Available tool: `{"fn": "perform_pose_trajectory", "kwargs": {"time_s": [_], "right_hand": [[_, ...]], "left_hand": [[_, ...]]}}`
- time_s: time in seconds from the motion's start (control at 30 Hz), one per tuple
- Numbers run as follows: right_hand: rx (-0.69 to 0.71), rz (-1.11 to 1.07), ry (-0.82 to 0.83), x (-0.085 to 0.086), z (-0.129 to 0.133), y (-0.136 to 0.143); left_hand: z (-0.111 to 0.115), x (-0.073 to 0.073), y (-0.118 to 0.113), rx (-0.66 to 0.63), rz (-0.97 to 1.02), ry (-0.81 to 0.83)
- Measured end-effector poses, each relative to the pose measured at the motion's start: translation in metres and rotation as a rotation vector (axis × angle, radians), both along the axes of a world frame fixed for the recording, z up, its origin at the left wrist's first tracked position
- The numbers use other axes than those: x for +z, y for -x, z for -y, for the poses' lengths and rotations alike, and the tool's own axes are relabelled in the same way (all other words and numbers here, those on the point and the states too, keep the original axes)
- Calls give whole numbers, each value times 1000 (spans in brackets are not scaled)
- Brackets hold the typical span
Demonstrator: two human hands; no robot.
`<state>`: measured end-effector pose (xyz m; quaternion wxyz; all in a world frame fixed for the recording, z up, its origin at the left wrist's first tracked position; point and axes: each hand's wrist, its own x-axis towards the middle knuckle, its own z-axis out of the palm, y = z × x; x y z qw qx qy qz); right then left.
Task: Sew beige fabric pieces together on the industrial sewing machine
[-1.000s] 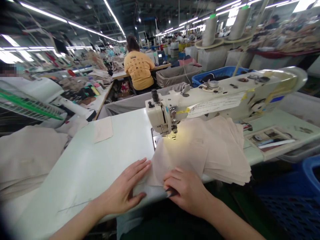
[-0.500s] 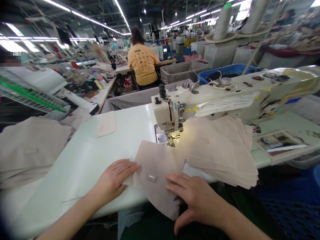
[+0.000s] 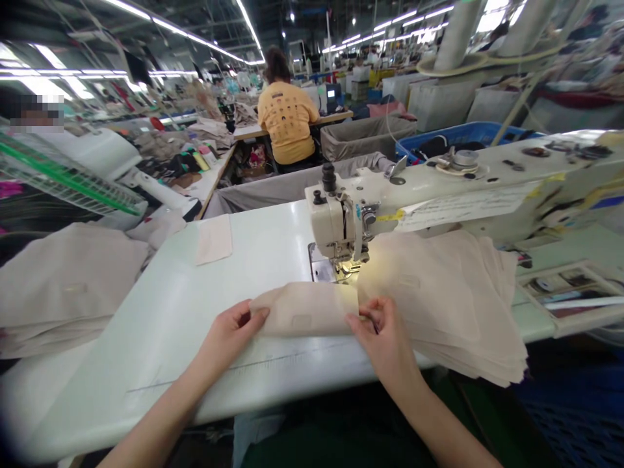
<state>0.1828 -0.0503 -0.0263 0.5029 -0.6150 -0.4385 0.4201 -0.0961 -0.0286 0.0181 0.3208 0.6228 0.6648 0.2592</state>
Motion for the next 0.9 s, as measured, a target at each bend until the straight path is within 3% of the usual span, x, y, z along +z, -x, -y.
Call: {"fn": "perform_pose_trajectory", "kwargs": {"time_s": [0.07, 0.17, 0.33, 0.53, 0.7, 0.9], "right_hand": [[-10, 53, -21, -1, 2, 3], [110, 246, -2, 4, 4, 1], [296, 428, 18, 12, -3, -5], [320, 503, 38, 13, -8, -9], [348, 538, 33, 9, -7, -14], [303, 565, 35, 5, -2, -15]], "left_hand": [[2, -2, -4, 29, -1, 0], [11, -5, -8, 62, 17, -16], [34, -19, -16, 222, -4, -212], [41, -20, -16, -13, -58, -378], [40, -18, -15, 81, -58, -332], [42, -23, -13, 88, -12, -332]]}}
